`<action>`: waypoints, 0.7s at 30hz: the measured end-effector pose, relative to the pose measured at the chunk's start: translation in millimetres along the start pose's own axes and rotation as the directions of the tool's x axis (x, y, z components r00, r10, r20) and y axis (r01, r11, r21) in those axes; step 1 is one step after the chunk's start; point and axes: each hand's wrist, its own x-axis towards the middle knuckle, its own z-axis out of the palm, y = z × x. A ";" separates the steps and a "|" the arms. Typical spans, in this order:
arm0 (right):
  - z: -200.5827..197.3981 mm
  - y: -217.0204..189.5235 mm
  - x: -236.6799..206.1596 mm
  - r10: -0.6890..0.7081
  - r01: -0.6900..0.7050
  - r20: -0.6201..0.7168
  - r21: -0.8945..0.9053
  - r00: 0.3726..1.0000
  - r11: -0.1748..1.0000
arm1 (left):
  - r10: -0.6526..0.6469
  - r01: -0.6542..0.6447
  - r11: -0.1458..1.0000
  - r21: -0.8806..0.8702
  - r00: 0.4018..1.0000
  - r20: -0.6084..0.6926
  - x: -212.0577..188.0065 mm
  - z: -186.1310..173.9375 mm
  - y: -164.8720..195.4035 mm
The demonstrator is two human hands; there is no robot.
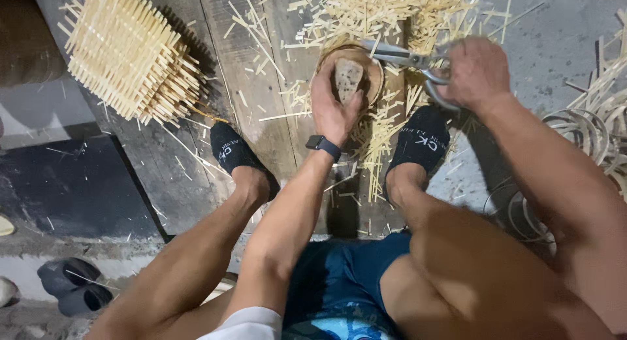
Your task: The person sits on the floor and repeatedly trims the edges of a small woven bamboo basket using shears. They place a wooden block inside the basket for support, cut the protruding bamboo strips, and then place a circular bamboo ring on top of the basket.
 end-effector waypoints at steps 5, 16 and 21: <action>3.6 -3.5 4.7 0.010 -0.015 -0.051 -0.085 0.999 0.996 | 0.088 -0.092 0.996 0.022 0.988 0.128 3.8 -8.6 -1.7; 10.6 -3.8 2.4 0.095 -0.103 0.102 0.076 0.990 0.992 | 0.140 -0.210 0.957 0.202 0.940 0.311 5.4 -16.1 3.7; 0.4 2.0 6.5 0.025 -0.024 0.114 -0.006 0.993 1.000 | 0.014 -0.041 0.945 0.325 0.996 0.085 -6.9 -0.1 25.7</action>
